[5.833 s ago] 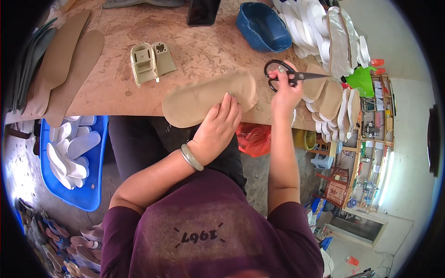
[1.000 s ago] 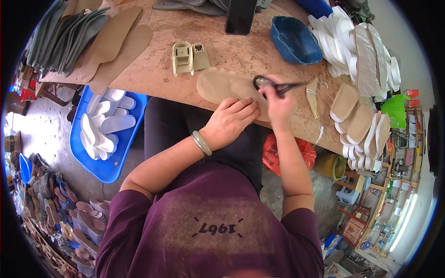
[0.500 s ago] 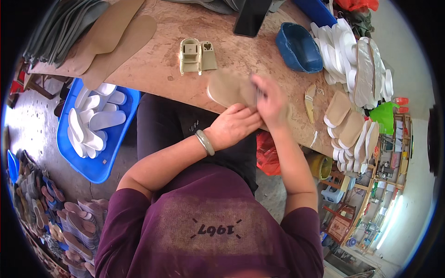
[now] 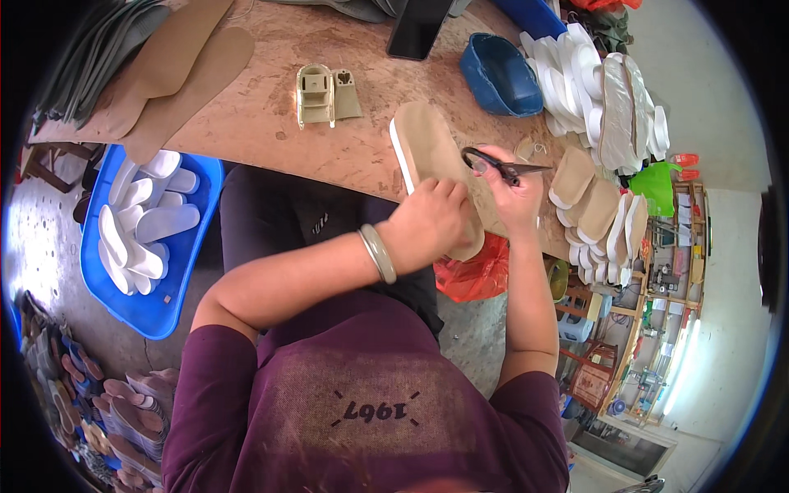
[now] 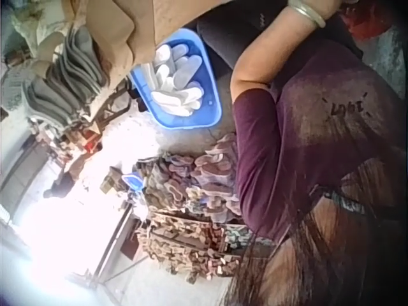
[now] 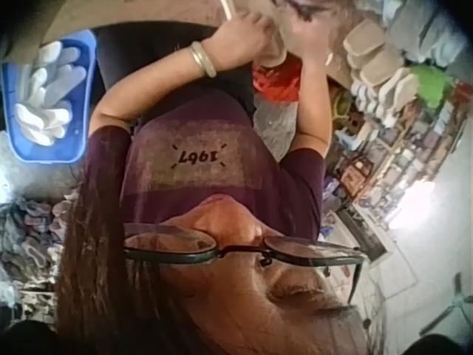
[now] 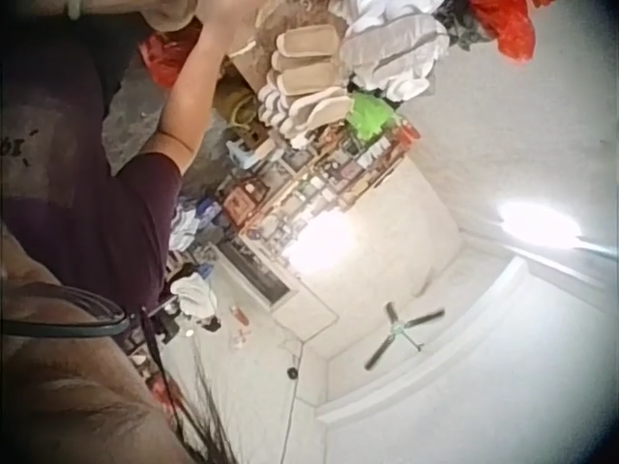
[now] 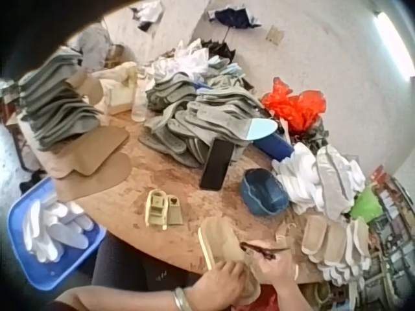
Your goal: The recorder is trimming and preparing shoe insoles using scissors and other hand tools in a workshop environment.
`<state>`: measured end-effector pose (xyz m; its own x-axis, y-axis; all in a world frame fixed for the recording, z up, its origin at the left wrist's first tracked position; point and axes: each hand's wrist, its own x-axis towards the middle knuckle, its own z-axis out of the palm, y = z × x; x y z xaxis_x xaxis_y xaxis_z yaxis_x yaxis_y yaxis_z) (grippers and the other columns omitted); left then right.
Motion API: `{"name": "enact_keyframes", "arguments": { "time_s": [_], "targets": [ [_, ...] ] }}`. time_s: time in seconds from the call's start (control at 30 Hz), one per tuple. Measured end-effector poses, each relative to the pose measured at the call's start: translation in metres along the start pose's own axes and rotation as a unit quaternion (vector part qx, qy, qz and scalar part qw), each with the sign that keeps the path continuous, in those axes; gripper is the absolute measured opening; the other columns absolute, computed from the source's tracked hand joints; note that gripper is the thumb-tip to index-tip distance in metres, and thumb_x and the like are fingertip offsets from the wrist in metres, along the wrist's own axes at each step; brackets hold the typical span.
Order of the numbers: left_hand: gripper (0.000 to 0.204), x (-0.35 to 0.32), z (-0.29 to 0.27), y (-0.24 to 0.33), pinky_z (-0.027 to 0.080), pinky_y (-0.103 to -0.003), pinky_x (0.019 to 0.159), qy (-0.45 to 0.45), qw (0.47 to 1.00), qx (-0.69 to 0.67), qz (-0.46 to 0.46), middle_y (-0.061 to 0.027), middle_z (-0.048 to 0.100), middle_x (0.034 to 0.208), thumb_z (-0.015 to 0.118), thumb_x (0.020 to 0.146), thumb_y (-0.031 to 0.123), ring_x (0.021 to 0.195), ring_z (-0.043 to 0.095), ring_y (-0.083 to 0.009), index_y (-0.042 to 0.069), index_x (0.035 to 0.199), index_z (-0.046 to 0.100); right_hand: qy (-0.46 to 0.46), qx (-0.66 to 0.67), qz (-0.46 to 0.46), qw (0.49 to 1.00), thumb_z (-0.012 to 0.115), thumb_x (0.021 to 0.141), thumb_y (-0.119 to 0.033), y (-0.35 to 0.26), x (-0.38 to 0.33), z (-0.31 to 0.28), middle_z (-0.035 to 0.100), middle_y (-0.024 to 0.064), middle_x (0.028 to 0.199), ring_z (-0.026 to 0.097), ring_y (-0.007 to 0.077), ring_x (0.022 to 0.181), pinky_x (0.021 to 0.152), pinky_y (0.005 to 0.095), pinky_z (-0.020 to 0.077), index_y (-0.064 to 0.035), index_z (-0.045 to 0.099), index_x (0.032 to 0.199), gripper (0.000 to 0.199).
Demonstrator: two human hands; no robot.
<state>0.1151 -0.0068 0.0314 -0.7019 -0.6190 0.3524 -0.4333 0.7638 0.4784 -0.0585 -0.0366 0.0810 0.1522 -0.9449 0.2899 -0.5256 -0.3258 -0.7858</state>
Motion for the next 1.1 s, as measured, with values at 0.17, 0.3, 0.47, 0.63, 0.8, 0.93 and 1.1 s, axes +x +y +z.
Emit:
{"name": "enact_keyframes", "arguments": {
  "time_s": [0.17,0.3,0.47,0.63,0.8,0.93,1.1],
  "targets": [
    [0.07,-0.017,0.031,0.008,0.029,-0.049,0.113,0.023,0.974,0.223,-0.033,-0.0272,0.049,0.139,0.057,0.087,0.039,0.132,0.046,-0.038,-0.008,0.138,0.048,-0.153,-0.045,-0.114,0.981,0.067,0.078,0.007,-0.004,0.015,0.011,0.071,0.009,0.096,0.067,0.0203,0.085,0.074,0.0298,0.0528,-0.0025,0.071,0.109,0.033],
    [0.072,-0.024,0.037,0.004,0.027,-0.048,0.116,-0.017,0.98,0.196,-0.007,-0.0221,0.049,0.143,0.061,0.084,0.041,0.135,0.044,-0.0375,-0.004,0.139,0.049,-0.268,-0.132,-0.22,0.929,0.063,0.065,0.01,-0.003,0.031,0.02,0.068,0.0116,0.095,0.066,0.0298,0.086,0.075,0.0356,0.0543,-0.006,0.07,0.11,0.047],
    [0.06,-0.027,0.029,0.002,0.029,-0.046,0.115,0.023,0.978,0.208,0.016,-0.019,0.048,0.146,0.053,0.089,0.032,0.138,0.041,-0.0377,0.001,0.141,0.05,-0.278,-0.155,-0.294,0.901,0.061,0.064,0.011,0.016,0.059,0.024,0.068,0.0106,0.096,0.066,0.0296,0.088,0.074,0.0369,0.0547,-0.0082,0.07,0.11,0.051],
    [0.054,-0.028,0.029,0.002,0.031,-0.044,0.112,0.01,0.974,0.224,0.025,-0.0165,0.047,0.148,0.047,0.092,0.025,0.14,0.039,-0.0378,0.002,0.141,0.05,-0.208,-0.127,-0.278,0.929,0.061,0.064,0.013,0.027,0.067,0.035,0.069,0.0105,0.099,0.067,0.0291,0.088,0.074,0.0349,0.0558,-0.0078,0.069,0.111,0.052],
    [0.054,-0.029,0.023,-0.002,0.032,-0.043,0.111,0.018,0.973,0.229,0.036,-0.0162,0.048,0.146,0.05,0.091,0.027,0.139,0.04,-0.0375,0.002,0.139,0.052,-0.084,-0.147,-0.277,0.946,0.061,0.072,0.014,0.032,0.065,0.059,0.07,0.0104,0.098,0.069,0.0233,0.086,0.072,0.0314,0.0557,-0.0054,0.069,0.11,0.044],
    [0.069,-0.036,0.003,-0.018,0.033,-0.043,0.111,0.02,0.996,0.057,0.06,-0.0152,0.052,0.141,0.061,0.084,0.052,0.139,0.04,-0.0367,0.003,0.132,0.056,0.123,0.061,0.066,0.988,0.065,0.091,-0.001,0.024,0.078,0.057,0.069,0.0036,0.09,0.067,0.0094,0.079,0.069,0.0238,0.0518,-0.004,0.069,0.113,0.022],
    [0.063,-0.014,-0.061,-0.023,0.05,-0.037,0.079,-0.175,0.977,0.006,-0.122,-0.0091,0.057,0.104,0.065,0.077,0.064,0.099,0.059,-0.027,0.004,0.094,0.059,0.092,0.131,0.024,0.987,0.068,0.094,-0.01,0.022,0.063,0.014,0.07,0.0065,0.092,0.066,0.0113,0.079,0.072,0.0247,0.0528,-0.0001,0.07,0.112,0.02]
  ]
}}
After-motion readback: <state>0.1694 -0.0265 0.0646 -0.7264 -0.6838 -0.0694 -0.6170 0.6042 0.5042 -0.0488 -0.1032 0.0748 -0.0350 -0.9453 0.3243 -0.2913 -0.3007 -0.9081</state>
